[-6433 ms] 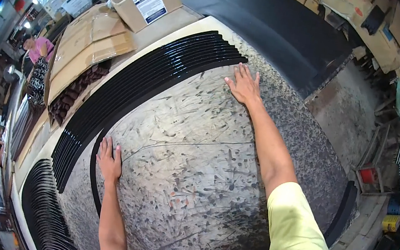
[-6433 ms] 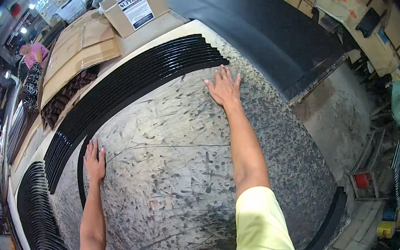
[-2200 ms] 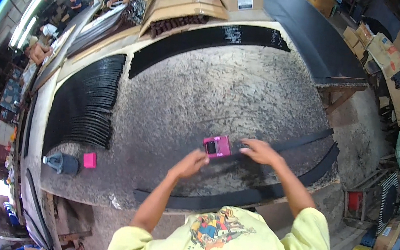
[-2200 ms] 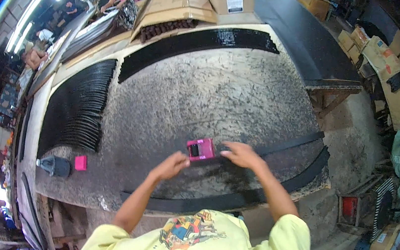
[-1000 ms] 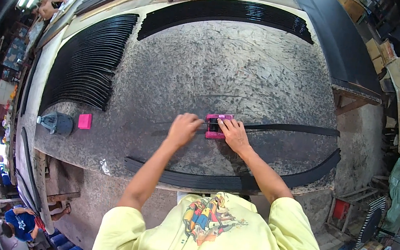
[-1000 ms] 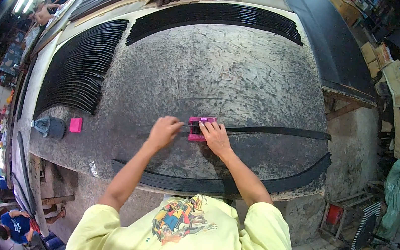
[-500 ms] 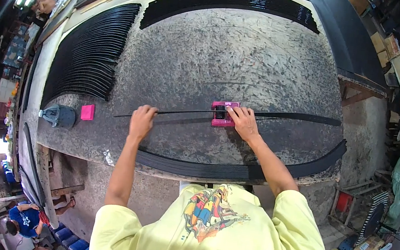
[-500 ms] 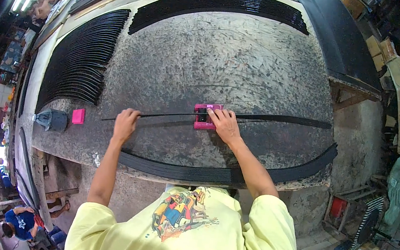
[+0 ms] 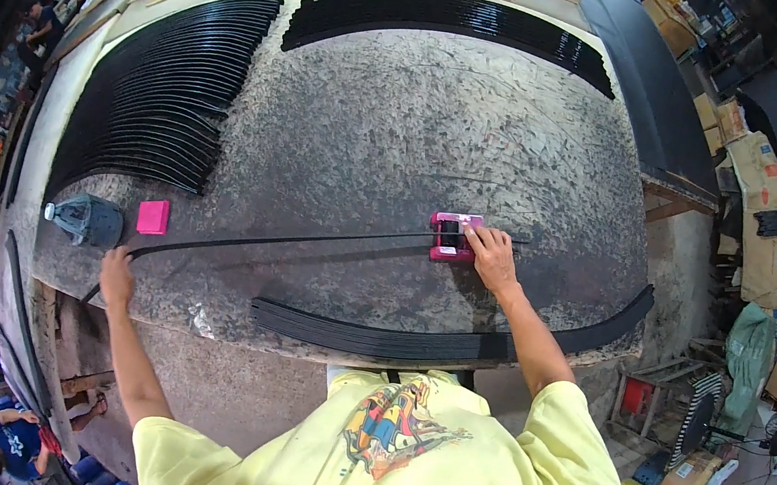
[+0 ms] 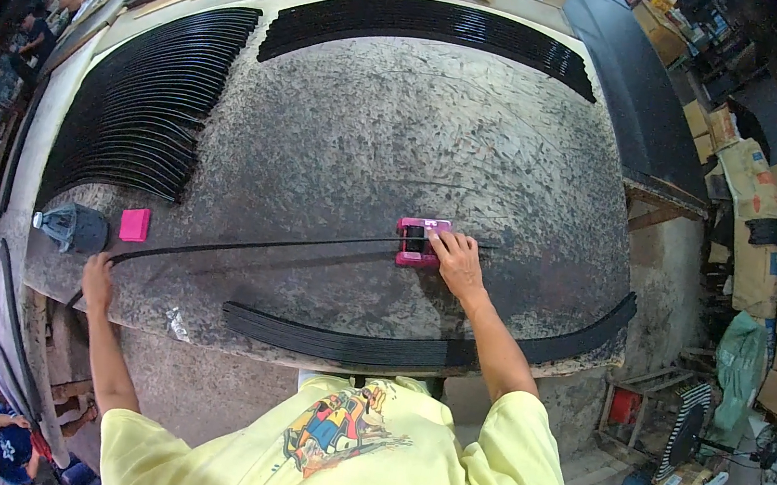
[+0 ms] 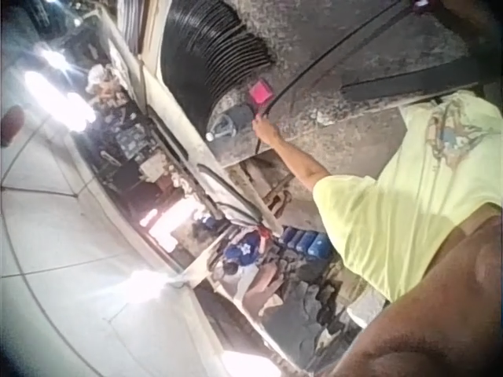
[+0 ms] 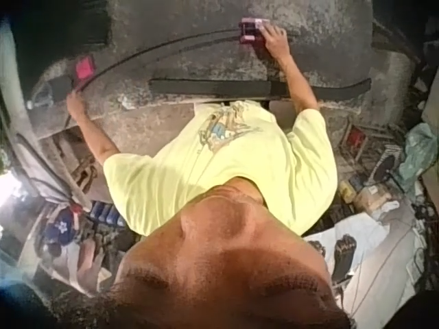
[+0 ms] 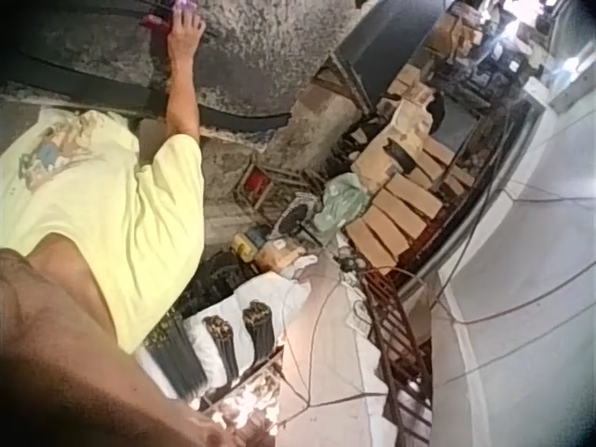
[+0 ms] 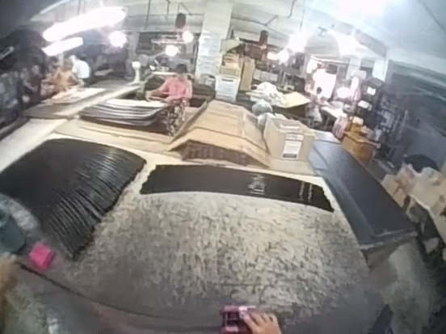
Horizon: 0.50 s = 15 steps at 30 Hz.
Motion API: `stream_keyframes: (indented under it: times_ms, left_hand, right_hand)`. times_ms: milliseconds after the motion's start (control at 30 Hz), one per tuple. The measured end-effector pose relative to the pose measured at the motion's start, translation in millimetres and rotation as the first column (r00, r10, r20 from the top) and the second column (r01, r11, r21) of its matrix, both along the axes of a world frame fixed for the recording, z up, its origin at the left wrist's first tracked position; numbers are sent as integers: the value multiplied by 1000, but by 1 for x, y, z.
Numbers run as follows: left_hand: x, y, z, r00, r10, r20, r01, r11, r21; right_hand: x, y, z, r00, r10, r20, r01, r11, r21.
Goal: Applying an edge coating to long black leather strips using a manual applicator tool.
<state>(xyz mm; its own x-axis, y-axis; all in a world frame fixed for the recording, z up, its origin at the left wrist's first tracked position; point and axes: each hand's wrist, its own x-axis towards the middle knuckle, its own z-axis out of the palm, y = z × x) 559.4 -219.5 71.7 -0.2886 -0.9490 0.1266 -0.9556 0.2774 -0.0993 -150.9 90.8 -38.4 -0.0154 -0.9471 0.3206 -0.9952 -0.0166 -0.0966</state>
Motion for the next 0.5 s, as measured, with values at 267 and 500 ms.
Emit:
stream_keyframes:
  times_ms: [267, 500]
  left_hand:
    - [192, -6, 44, 941, 301, 155, -285, 952, -113]
    - [179, 24, 108, 920, 323, 222, -304, 946, -115]
  right_hand:
    - [81, -53, 2, 994, 97, 51, -92, 991, -95]
    - [83, -62, 30, 976, 188, 114, -170, 974, -150]
